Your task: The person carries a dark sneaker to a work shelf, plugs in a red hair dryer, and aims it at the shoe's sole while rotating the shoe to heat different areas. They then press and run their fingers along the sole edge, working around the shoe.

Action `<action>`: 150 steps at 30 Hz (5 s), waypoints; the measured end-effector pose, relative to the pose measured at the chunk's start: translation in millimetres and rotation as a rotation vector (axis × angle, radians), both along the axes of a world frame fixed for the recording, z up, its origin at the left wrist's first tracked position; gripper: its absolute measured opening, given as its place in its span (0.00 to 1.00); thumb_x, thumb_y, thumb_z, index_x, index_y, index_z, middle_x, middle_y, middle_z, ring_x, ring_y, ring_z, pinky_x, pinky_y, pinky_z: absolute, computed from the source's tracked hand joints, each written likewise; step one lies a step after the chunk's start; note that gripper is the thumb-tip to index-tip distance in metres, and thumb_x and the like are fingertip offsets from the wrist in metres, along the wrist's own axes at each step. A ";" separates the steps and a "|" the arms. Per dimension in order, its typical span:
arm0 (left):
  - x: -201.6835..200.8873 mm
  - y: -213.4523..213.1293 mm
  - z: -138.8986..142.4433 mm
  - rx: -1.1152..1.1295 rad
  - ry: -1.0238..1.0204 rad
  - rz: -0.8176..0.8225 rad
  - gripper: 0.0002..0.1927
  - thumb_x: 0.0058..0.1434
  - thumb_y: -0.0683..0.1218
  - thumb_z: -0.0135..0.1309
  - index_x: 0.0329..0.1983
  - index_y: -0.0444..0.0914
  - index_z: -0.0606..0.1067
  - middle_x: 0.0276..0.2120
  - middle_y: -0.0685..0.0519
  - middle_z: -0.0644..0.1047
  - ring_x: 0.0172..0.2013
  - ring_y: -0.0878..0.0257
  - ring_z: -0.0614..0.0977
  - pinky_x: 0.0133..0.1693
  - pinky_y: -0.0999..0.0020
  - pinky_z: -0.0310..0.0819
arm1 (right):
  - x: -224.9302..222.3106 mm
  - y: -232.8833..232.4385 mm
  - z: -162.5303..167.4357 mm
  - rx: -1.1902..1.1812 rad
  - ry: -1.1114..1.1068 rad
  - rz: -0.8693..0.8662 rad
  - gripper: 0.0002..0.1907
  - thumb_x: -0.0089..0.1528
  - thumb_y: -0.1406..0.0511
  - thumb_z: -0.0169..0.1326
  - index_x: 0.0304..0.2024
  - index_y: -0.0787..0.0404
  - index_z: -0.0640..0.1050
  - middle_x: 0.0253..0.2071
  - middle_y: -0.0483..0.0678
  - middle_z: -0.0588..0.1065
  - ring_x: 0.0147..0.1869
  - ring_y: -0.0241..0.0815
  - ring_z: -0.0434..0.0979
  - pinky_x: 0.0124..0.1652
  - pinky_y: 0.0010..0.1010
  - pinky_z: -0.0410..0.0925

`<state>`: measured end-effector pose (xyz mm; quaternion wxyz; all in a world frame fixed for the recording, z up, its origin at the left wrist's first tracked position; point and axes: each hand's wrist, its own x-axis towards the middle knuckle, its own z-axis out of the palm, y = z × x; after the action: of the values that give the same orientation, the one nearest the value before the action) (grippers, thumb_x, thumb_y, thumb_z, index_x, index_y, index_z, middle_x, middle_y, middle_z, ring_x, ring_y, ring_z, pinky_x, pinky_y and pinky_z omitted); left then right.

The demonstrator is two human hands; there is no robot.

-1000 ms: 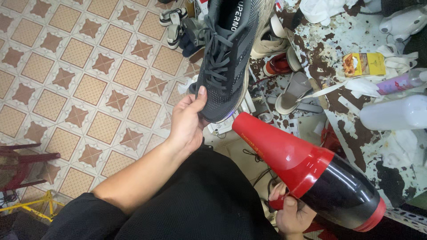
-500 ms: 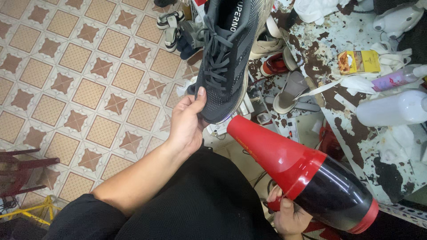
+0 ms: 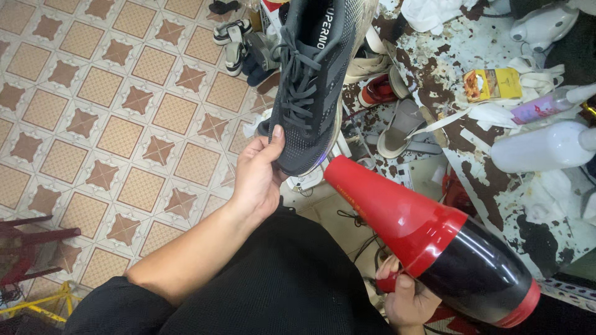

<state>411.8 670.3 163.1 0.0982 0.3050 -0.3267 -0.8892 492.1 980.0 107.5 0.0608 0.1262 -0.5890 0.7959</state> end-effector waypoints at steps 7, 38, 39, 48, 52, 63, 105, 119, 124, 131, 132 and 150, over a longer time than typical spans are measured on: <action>3.4 0.1 3.9 -0.032 -0.004 -0.012 0.13 0.68 0.50 0.57 0.31 0.39 0.71 0.32 0.52 0.80 0.32 0.65 0.81 0.39 0.64 0.81 | -4.7 -2.8 4.4 0.059 0.001 -0.031 0.19 0.71 0.65 0.51 0.60 0.69 0.66 0.35 0.56 0.72 0.35 0.45 0.74 0.35 0.37 0.73; 16.5 5.8 5.2 -0.021 0.073 -0.081 0.12 0.68 0.49 0.56 0.35 0.36 0.73 0.35 0.52 0.80 0.34 0.66 0.81 0.41 0.66 0.80 | -2.7 -0.1 4.2 -0.006 -0.011 -0.038 0.18 0.71 0.62 0.53 0.58 0.68 0.68 0.37 0.55 0.71 0.36 0.47 0.75 0.36 0.39 0.73; 17.0 5.6 4.9 -0.019 0.067 -0.083 0.12 0.68 0.50 0.56 0.35 0.36 0.73 0.35 0.52 0.80 0.34 0.66 0.82 0.41 0.66 0.80 | -2.8 -0.2 4.5 -0.007 -0.015 -0.041 0.18 0.71 0.63 0.53 0.57 0.67 0.68 0.38 0.55 0.71 0.37 0.47 0.75 0.36 0.39 0.73; 19.6 5.5 6.1 -0.033 0.043 -0.094 0.12 0.67 0.50 0.56 0.34 0.37 0.73 0.34 0.53 0.80 0.34 0.66 0.81 0.40 0.66 0.80 | -2.1 -0.1 4.8 -0.018 0.007 -0.043 0.20 0.71 0.60 0.56 0.55 0.68 0.69 0.37 0.55 0.71 0.36 0.47 0.75 0.35 0.38 0.73; 19.3 5.2 6.1 -0.033 0.063 -0.091 0.13 0.67 0.50 0.57 0.33 0.38 0.72 0.34 0.53 0.80 0.34 0.66 0.81 0.40 0.66 0.79 | -2.8 0.1 6.0 -0.007 -0.008 -0.045 0.20 0.71 0.59 0.55 0.54 0.69 0.69 0.38 0.55 0.71 0.37 0.47 0.75 0.36 0.39 0.73; 21.1 8.0 7.5 -0.030 0.063 -0.095 0.13 0.68 0.50 0.57 0.32 0.39 0.71 0.33 0.54 0.79 0.33 0.67 0.80 0.39 0.67 0.79 | -5.4 5.3 6.9 -0.013 -0.039 -0.018 0.19 0.72 0.59 0.55 0.50 0.71 0.69 0.34 0.55 0.71 0.35 0.45 0.75 0.36 0.40 0.73; 14.1 12.2 2.2 -0.003 0.069 -0.105 0.12 0.68 0.50 0.56 0.33 0.37 0.72 0.34 0.52 0.80 0.33 0.66 0.81 0.40 0.66 0.80 | -11.3 6.1 5.3 0.022 -0.006 -0.039 0.19 0.72 0.60 0.53 0.55 0.69 0.68 0.38 0.55 0.71 0.38 0.46 0.75 0.36 0.38 0.74; 8.4 6.0 6.3 -0.010 0.042 -0.065 0.13 0.68 0.51 0.55 0.34 0.38 0.73 0.35 0.52 0.81 0.34 0.65 0.82 0.41 0.64 0.80 | 3.0 14.5 -7.4 0.051 -0.037 0.016 0.15 0.70 0.63 0.55 0.50 0.70 0.71 0.34 0.54 0.75 0.36 0.44 0.77 0.40 0.37 0.75; 8.9 5.1 6.7 -0.020 0.051 -0.057 0.12 0.68 0.51 0.55 0.34 0.38 0.72 0.35 0.52 0.81 0.34 0.65 0.82 0.41 0.64 0.80 | 3.4 15.5 -7.7 0.053 -0.061 0.012 0.14 0.70 0.64 0.54 0.51 0.69 0.71 0.33 0.54 0.75 0.37 0.44 0.77 0.41 0.38 0.75; 10.8 5.5 8.4 -0.008 0.017 -0.060 0.12 0.68 0.51 0.56 0.34 0.39 0.72 0.35 0.53 0.81 0.34 0.66 0.82 0.42 0.65 0.80 | 7.8 16.6 -10.5 0.106 -0.068 0.011 0.15 0.69 0.66 0.54 0.54 0.70 0.70 0.35 0.55 0.75 0.37 0.43 0.78 0.41 0.38 0.75; 10.6 4.5 8.4 -0.005 0.010 -0.059 0.12 0.68 0.51 0.55 0.34 0.39 0.73 0.35 0.53 0.81 0.34 0.66 0.82 0.42 0.65 0.80 | 8.7 15.9 -10.5 0.129 -0.067 0.016 0.14 0.70 0.66 0.54 0.54 0.70 0.70 0.35 0.55 0.75 0.37 0.43 0.78 0.42 0.38 0.75; 15.8 5.1 5.0 0.004 0.021 -0.071 0.13 0.67 0.51 0.56 0.33 0.39 0.73 0.35 0.53 0.81 0.35 0.65 0.83 0.43 0.65 0.80 | 12.7 15.1 -14.2 0.008 -0.099 -0.040 0.18 0.69 0.66 0.54 0.57 0.72 0.70 0.36 0.56 0.74 0.40 0.45 0.76 0.40 0.38 0.75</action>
<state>427.6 675.4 168.1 0.0691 0.2839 -0.3344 -0.8960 504.8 995.1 93.2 0.0470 0.0752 -0.5969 0.7974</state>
